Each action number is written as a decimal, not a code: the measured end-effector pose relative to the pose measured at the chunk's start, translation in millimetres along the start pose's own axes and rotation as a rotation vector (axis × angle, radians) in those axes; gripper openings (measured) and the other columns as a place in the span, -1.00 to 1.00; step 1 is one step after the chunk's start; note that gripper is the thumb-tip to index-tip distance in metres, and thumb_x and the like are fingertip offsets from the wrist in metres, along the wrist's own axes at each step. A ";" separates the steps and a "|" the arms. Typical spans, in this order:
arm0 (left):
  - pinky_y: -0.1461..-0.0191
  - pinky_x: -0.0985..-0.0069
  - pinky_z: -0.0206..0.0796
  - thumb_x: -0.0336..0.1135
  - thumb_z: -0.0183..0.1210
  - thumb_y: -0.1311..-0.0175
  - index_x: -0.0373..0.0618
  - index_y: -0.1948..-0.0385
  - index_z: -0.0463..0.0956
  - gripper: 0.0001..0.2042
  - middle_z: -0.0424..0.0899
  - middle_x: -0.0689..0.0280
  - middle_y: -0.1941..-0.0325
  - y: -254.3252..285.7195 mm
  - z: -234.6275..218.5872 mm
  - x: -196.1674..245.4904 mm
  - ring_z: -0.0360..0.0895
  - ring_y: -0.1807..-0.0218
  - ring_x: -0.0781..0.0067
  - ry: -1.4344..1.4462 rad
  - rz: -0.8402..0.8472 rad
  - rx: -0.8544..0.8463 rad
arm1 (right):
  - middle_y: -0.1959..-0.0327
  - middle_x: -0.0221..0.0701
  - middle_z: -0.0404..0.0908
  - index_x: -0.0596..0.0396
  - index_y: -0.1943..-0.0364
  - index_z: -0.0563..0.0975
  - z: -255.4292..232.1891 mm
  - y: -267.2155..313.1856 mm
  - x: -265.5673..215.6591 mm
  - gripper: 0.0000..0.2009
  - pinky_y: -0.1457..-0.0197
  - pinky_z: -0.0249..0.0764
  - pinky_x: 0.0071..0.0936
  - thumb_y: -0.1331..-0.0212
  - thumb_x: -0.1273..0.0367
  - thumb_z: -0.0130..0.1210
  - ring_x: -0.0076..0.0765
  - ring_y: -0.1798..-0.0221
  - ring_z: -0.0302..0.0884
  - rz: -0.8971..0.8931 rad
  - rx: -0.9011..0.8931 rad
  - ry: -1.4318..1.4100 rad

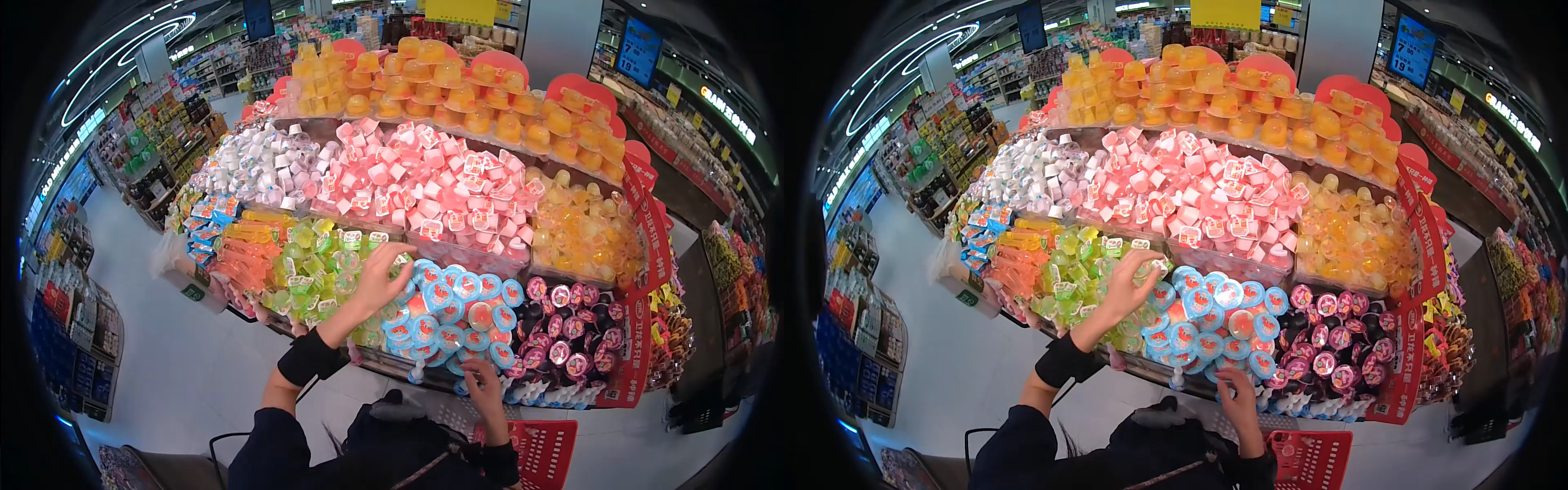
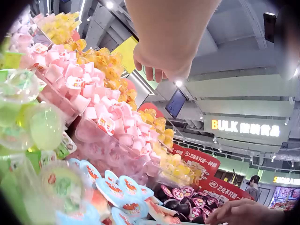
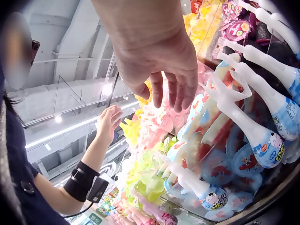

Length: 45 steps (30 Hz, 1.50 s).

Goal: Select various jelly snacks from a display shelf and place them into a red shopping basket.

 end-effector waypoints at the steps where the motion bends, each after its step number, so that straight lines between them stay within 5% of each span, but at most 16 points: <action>1: 0.15 0.40 0.24 -0.45 0.10 0.05 -0.20 0.31 0.43 -0.79 0.51 0.19 0.31 13.2 -3.6 7.8 0.43 0.23 0.20 -0.002 -0.043 0.015 | 0.18 -0.31 0.41 0.17 0.31 0.48 -0.3 1.0 -2.8 -0.86 0.17 0.40 -0.53 0.00 0.53 -0.01 -0.37 0.14 0.41 -0.012 -0.022 -0.003; 14: 0.26 0.64 0.30 -0.50 0.05 -0.05 -0.25 0.25 0.42 -0.81 0.56 0.28 0.42 185.0 5.3 23.0 0.49 0.37 0.56 0.182 -0.667 0.162 | 0.24 -0.33 0.45 0.17 0.32 0.48 32.0 12.6 -12.9 -0.88 0.12 0.39 -0.55 -0.02 0.52 0.00 -0.41 0.15 0.42 -0.071 -0.367 -0.078; 27: 0.27 0.63 0.34 -0.46 -0.02 -0.15 -0.24 0.21 0.40 -0.82 0.55 0.29 0.42 275.5 -34.7 77.8 0.50 0.38 0.56 0.167 -0.778 0.202 | 0.33 -0.35 0.47 0.16 0.33 0.49 74.4 63.5 -8.9 -0.88 0.23 0.41 -0.57 -0.02 0.47 0.00 -0.43 0.30 0.48 -0.153 -0.456 -0.027; 35: 0.32 0.66 0.30 -0.49 -0.02 -0.13 -0.21 0.22 0.41 -0.83 0.57 0.30 0.43 359.6 -73.3 142.4 0.48 0.42 0.59 0.167 -0.826 0.210 | 0.39 -0.35 0.50 0.13 0.33 0.49 92.5 157.2 8.8 -0.88 0.27 0.43 -0.55 0.00 0.47 0.03 -0.44 0.33 0.50 -0.002 -0.445 0.028; 45: 0.31 0.66 0.31 -0.48 -0.03 -0.14 -0.22 0.24 0.41 -0.84 0.57 0.29 0.43 423.9 -83.0 204.6 0.49 0.41 0.59 0.230 -0.911 0.133 | 0.44 -0.35 0.49 0.16 0.30 0.46 54.6 280.4 9.5 -0.87 0.32 0.40 -0.57 -0.05 0.46 -0.01 -0.49 0.37 0.47 0.250 -0.313 0.052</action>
Point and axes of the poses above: each hand's wrist, its own y-axis away from the middle knuckle, its own z-axis out of the palm, x = y × z, the point moved 4 cm from there along -y, towards the middle knuckle
